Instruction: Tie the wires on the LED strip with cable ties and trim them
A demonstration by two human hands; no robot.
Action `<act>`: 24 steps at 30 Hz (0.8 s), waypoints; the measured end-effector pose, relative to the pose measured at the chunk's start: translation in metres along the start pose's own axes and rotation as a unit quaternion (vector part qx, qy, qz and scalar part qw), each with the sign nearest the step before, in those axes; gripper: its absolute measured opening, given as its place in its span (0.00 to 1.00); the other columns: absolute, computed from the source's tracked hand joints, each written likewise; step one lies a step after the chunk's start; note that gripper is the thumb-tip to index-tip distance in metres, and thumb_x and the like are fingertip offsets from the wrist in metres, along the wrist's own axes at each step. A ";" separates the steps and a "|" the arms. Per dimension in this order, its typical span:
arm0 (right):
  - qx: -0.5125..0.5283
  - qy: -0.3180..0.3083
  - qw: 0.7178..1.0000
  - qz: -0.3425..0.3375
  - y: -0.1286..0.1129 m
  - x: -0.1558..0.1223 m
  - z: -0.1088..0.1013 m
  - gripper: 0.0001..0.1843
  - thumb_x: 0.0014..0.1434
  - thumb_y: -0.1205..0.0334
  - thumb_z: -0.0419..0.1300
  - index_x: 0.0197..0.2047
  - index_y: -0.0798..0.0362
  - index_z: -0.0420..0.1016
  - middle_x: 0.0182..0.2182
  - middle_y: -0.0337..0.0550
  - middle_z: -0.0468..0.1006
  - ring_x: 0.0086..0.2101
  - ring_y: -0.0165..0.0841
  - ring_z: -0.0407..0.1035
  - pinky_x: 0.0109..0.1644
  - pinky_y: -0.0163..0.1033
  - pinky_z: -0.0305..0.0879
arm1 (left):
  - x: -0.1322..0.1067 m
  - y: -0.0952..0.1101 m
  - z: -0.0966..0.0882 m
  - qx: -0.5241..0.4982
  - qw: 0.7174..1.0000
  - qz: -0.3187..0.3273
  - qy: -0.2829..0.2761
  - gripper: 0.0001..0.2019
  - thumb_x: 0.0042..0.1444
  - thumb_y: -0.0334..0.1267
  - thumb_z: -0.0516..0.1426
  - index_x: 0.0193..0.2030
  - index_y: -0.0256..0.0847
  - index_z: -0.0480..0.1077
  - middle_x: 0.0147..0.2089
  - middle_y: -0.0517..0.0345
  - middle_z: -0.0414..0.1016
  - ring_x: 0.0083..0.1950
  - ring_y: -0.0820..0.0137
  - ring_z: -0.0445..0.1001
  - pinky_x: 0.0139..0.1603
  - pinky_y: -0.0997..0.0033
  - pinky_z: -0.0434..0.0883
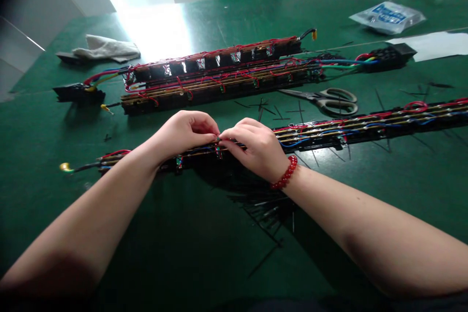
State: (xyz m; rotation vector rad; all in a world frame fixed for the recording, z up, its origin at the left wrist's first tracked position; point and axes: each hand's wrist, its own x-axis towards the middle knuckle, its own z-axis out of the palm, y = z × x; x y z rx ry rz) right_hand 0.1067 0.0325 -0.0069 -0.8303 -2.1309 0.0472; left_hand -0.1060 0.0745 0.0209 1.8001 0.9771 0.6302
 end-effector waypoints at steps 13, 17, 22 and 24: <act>0.000 0.013 1.000 0.023 -0.001 0.001 -0.001 0.02 0.64 0.65 0.65 0.38 0.49 0.79 0.31 0.40 0.83 0.34 0.34 0.76 0.38 0.42 0.75 | -0.001 0.005 0.002 -0.006 1.000 -0.020 0.019 0.05 0.49 0.29 0.62 0.31 0.38 0.80 0.29 0.60 0.80 0.31 0.74 0.77 0.32 0.77 0.72; 0.005 0.019 1.000 0.024 -0.002 0.001 -0.002 0.02 0.64 0.65 0.65 0.38 0.49 0.79 0.32 0.40 0.83 0.34 0.34 0.76 0.38 0.42 0.74 | -0.002 0.004 0.003 -0.002 1.000 -0.016 0.024 0.05 0.49 0.28 0.62 0.31 0.38 0.80 0.29 0.60 0.80 0.31 0.75 0.76 0.32 0.77 0.71; 0.003 0.012 1.000 0.022 -0.002 0.001 -0.002 0.02 0.64 0.66 0.65 0.38 0.49 0.79 0.31 0.41 0.82 0.34 0.34 0.76 0.37 0.42 0.74 | -0.003 0.005 0.003 -0.005 1.000 -0.014 0.022 0.05 0.50 0.28 0.62 0.32 0.37 0.81 0.29 0.61 0.80 0.30 0.76 0.76 0.32 0.78 0.71; 0.000 0.009 1.000 0.019 -0.002 0.002 -0.002 0.02 0.64 0.66 0.65 0.38 0.50 0.79 0.31 0.41 0.82 0.34 0.34 0.76 0.38 0.42 0.74 | -0.003 0.006 0.003 -0.004 1.000 -0.008 0.020 0.06 0.49 0.28 0.62 0.32 0.37 0.81 0.29 0.61 0.80 0.31 0.76 0.76 0.32 0.79 0.71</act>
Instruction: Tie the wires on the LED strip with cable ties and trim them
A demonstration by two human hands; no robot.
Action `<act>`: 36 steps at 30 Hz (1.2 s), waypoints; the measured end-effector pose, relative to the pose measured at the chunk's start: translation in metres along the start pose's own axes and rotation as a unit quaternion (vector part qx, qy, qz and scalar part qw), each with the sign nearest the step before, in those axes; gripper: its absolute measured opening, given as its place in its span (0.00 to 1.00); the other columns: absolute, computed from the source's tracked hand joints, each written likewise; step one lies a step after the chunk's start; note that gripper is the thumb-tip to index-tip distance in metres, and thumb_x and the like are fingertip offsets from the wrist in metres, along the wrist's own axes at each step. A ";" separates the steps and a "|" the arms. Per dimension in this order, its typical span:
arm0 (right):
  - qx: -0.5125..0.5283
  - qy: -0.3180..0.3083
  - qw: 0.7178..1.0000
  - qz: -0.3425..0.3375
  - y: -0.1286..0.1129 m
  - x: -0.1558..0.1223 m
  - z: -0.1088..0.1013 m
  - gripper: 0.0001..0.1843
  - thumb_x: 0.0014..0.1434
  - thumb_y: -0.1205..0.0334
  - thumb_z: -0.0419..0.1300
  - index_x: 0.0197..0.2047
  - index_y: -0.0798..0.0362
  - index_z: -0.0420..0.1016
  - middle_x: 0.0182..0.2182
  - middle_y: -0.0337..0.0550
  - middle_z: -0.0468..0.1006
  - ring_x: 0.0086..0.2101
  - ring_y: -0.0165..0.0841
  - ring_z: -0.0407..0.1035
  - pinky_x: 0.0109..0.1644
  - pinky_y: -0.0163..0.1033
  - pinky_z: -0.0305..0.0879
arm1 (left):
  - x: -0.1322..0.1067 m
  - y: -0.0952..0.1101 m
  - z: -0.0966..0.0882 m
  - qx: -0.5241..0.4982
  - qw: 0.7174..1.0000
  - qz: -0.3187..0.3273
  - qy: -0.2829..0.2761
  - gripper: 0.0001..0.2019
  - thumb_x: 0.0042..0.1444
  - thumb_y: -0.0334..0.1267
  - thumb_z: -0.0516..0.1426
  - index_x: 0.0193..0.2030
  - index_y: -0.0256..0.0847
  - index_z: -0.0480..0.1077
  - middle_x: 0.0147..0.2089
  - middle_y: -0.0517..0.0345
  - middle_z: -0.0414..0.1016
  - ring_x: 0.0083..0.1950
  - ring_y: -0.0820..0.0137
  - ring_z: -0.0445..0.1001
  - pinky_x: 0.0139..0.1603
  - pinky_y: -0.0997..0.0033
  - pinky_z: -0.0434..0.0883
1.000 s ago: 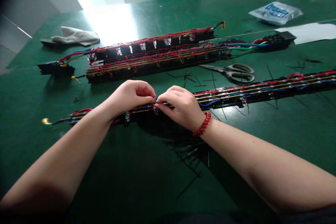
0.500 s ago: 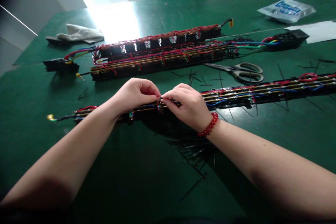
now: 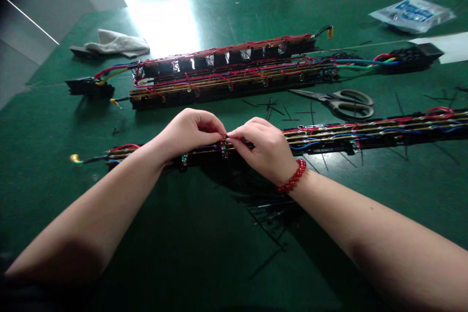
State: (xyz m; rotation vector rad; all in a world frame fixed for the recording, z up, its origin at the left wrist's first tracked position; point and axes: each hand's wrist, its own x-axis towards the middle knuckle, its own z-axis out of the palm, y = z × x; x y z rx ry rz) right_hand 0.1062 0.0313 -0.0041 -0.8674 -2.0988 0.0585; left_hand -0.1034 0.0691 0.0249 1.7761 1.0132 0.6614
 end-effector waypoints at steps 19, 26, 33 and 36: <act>-0.011 0.004 1.000 -0.015 -0.003 0.002 0.001 0.02 0.62 0.69 0.66 0.38 0.54 0.77 0.31 0.43 0.82 0.33 0.35 0.76 0.37 0.41 0.73 | 0.000 -0.004 0.000 0.027 1.000 0.008 0.009 0.06 0.51 0.30 0.62 0.34 0.38 0.82 0.30 0.61 0.81 0.31 0.76 0.76 0.32 0.79 0.69; -0.002 0.000 1.000 -0.014 -0.002 0.002 0.001 0.02 0.63 0.69 0.65 0.38 0.53 0.76 0.31 0.42 0.81 0.33 0.34 0.75 0.38 0.40 0.72 | 0.000 -0.004 0.001 0.005 1.000 0.002 0.003 0.05 0.50 0.29 0.62 0.32 0.37 0.80 0.29 0.61 0.80 0.30 0.76 0.75 0.32 0.79 0.70; -0.022 -0.010 1.000 -0.017 -0.003 0.003 0.000 0.02 0.63 0.69 0.65 0.38 0.54 0.77 0.30 0.43 0.81 0.32 0.34 0.74 0.37 0.41 0.72 | 0.000 -0.003 0.000 0.024 1.000 0.012 -0.008 0.06 0.52 0.30 0.61 0.34 0.39 0.81 0.31 0.61 0.81 0.32 0.76 0.76 0.33 0.78 0.70; -0.027 -0.003 0.999 -0.022 -0.003 0.003 0.001 0.02 0.63 0.68 0.65 0.38 0.54 0.77 0.31 0.42 0.81 0.32 0.34 0.74 0.37 0.41 0.72 | 0.000 -0.002 0.000 -0.011 1.000 0.001 -0.007 0.05 0.51 0.29 0.62 0.34 0.38 0.80 0.31 0.61 0.81 0.32 0.76 0.76 0.33 0.79 0.70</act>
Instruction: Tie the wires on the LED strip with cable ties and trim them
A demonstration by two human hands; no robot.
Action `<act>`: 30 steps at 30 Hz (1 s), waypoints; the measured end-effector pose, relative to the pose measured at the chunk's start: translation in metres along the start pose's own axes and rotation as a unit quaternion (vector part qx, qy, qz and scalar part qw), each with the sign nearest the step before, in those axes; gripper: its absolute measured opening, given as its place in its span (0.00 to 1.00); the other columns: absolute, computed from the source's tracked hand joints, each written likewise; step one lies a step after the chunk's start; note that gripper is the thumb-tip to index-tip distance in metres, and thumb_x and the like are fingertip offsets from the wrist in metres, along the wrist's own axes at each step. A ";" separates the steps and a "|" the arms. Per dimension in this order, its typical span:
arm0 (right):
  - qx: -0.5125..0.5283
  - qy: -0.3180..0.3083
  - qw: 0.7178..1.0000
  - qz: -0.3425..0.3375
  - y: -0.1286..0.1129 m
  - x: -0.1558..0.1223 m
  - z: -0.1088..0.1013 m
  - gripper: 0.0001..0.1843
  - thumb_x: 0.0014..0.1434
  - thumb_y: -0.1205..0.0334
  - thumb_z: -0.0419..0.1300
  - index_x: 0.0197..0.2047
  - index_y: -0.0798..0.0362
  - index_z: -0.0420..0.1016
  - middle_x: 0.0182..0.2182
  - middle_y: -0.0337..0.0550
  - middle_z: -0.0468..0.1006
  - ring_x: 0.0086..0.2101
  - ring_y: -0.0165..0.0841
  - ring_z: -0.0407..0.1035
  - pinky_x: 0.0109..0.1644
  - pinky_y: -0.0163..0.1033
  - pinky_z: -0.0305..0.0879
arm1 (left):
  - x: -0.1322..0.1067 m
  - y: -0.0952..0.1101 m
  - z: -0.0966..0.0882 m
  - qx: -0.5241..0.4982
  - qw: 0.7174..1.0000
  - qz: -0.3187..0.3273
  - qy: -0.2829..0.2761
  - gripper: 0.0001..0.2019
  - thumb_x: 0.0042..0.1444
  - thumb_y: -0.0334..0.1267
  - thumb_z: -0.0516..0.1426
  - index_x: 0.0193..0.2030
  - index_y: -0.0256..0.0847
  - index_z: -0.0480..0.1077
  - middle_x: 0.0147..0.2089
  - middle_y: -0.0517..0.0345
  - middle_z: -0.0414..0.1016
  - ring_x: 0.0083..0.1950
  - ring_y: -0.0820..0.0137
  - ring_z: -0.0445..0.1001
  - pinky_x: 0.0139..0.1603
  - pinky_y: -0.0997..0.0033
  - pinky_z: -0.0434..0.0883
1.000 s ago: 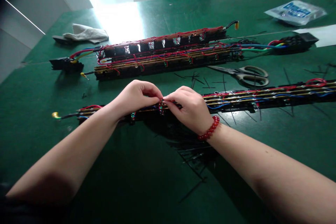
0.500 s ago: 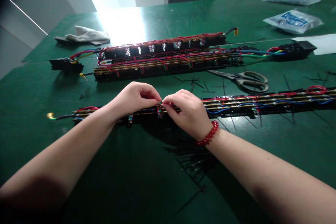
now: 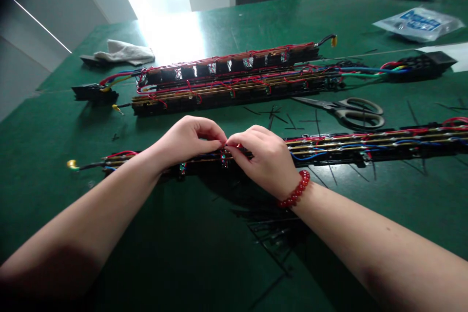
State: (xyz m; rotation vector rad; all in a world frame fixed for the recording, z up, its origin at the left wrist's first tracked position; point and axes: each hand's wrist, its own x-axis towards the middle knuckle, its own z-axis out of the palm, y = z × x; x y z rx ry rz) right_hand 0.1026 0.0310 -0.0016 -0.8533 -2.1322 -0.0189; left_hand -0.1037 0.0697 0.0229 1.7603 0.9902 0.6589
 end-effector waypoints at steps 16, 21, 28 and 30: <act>-0.004 -0.010 1.000 0.003 -0.001 0.000 0.001 0.02 0.64 0.66 0.63 0.39 0.51 0.78 0.34 0.43 0.84 0.33 0.35 0.74 0.39 0.43 0.71 | -0.001 -0.001 0.001 0.005 1.000 0.021 -0.014 0.07 0.50 0.30 0.62 0.38 0.38 0.77 0.31 0.61 0.79 0.32 0.76 0.76 0.33 0.78 0.68; -0.001 -0.020 1.000 0.004 0.001 0.000 0.001 0.03 0.64 0.65 0.62 0.38 0.50 0.78 0.34 0.43 0.84 0.34 0.36 0.75 0.41 0.43 0.71 | -0.003 0.001 -0.001 0.015 0.998 0.048 -0.036 0.08 0.52 0.30 0.60 0.39 0.38 0.76 0.35 0.60 0.79 0.36 0.76 0.76 0.37 0.77 0.70; 0.008 -0.008 0.999 -0.031 0.003 0.000 0.001 0.04 0.63 0.68 0.62 0.39 0.52 0.78 0.34 0.44 0.84 0.33 0.35 0.75 0.39 0.42 0.72 | -0.003 0.001 0.001 0.041 0.995 0.084 -0.036 0.07 0.53 0.29 0.61 0.40 0.39 0.76 0.38 0.62 0.79 0.39 0.76 0.75 0.42 0.77 0.71; 0.006 -0.008 0.999 -0.038 0.003 0.000 0.000 0.05 0.64 0.69 0.62 0.39 0.51 0.78 0.34 0.43 0.84 0.33 0.34 0.75 0.39 0.41 0.72 | -0.002 0.000 0.002 0.043 0.995 0.083 -0.035 0.07 0.53 0.28 0.61 0.39 0.39 0.76 0.37 0.62 0.79 0.39 0.77 0.75 0.42 0.77 0.71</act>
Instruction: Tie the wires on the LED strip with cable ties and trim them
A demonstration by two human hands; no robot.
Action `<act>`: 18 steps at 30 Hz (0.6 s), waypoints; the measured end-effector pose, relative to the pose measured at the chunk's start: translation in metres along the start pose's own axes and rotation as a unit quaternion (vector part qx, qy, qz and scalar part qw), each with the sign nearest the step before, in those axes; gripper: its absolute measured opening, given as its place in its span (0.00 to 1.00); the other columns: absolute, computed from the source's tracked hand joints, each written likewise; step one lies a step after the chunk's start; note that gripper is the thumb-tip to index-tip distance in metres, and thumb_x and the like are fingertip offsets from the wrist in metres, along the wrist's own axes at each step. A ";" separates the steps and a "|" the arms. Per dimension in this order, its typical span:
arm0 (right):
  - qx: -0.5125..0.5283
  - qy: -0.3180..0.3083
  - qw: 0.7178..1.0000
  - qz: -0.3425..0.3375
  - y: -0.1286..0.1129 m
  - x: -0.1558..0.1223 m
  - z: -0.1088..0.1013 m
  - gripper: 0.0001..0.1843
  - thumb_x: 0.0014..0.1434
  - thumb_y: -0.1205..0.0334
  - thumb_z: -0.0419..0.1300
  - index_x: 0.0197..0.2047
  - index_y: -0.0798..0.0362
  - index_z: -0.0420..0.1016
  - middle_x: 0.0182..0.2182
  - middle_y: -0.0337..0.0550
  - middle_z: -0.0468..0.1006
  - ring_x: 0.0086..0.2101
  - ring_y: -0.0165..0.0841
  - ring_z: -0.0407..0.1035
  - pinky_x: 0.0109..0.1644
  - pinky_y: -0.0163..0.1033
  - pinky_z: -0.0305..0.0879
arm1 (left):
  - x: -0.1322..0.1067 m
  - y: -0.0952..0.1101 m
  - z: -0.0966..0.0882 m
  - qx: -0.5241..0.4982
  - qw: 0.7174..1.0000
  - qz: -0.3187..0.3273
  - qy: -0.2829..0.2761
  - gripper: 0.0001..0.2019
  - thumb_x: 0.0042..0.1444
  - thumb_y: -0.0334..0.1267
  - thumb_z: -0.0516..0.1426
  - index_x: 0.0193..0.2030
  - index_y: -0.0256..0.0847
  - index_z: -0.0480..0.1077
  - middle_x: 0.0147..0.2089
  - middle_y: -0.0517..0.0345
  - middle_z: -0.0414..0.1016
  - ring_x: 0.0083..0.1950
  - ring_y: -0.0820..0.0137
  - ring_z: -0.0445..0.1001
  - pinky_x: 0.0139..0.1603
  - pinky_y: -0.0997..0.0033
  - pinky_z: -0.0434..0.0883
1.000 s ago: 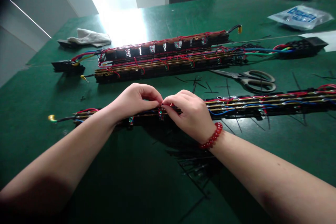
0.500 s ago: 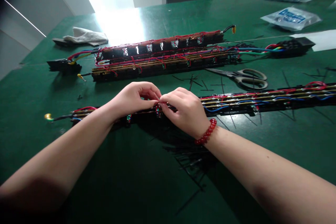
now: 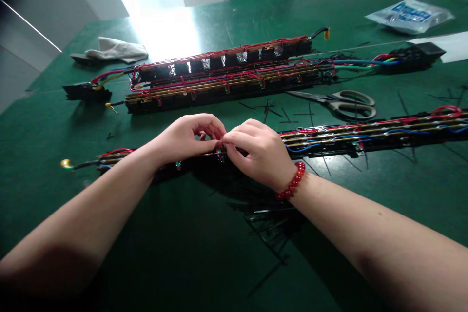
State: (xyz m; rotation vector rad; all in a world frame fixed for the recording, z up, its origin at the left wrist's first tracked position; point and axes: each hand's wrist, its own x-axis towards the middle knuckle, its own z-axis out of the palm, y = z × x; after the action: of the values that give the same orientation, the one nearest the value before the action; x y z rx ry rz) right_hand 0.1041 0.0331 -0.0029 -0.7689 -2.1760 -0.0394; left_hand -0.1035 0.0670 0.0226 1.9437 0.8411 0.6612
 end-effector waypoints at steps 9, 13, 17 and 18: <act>-0.018 -0.021 1.000 -0.005 -0.002 0.000 -0.002 0.05 0.64 0.69 0.60 0.38 0.51 0.76 0.34 0.44 0.82 0.35 0.35 0.73 0.40 0.42 0.72 | 0.000 -0.001 -0.003 0.032 0.999 -0.019 -0.020 0.05 0.55 0.33 0.61 0.38 0.40 0.78 0.37 0.62 0.80 0.38 0.76 0.75 0.40 0.77 0.70; -0.016 -0.026 1.000 -0.001 -0.002 0.000 -0.002 0.06 0.64 0.69 0.59 0.38 0.50 0.76 0.33 0.44 0.82 0.35 0.36 0.73 0.40 0.43 0.71 | 0.000 0.000 -0.003 0.035 0.999 -0.031 -0.023 0.05 0.55 0.32 0.60 0.37 0.39 0.77 0.34 0.62 0.79 0.35 0.76 0.74 0.37 0.77 0.69; -0.015 -0.022 1.000 0.011 -0.002 -0.001 -0.002 0.05 0.64 0.69 0.59 0.37 0.50 0.73 0.33 0.43 0.80 0.34 0.35 0.72 0.39 0.42 0.70 | 0.000 0.000 -0.003 0.013 0.999 -0.044 -0.029 0.04 0.55 0.32 0.60 0.36 0.39 0.77 0.33 0.63 0.77 0.34 0.76 0.73 0.35 0.78 0.68; -0.017 -0.022 1.000 0.014 -0.002 -0.001 -0.002 0.05 0.64 0.69 0.59 0.37 0.50 0.73 0.32 0.43 0.79 0.33 0.35 0.71 0.38 0.42 0.70 | 0.000 0.000 -0.003 0.005 0.998 -0.046 -0.031 0.05 0.55 0.33 0.60 0.37 0.39 0.77 0.33 0.63 0.77 0.34 0.76 0.74 0.36 0.78 0.68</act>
State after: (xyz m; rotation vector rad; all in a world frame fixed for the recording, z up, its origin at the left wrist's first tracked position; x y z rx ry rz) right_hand 0.1048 0.0303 -0.0024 -0.8265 -2.2101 -0.0454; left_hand -0.1053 0.0685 0.0240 1.9119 0.8914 0.5416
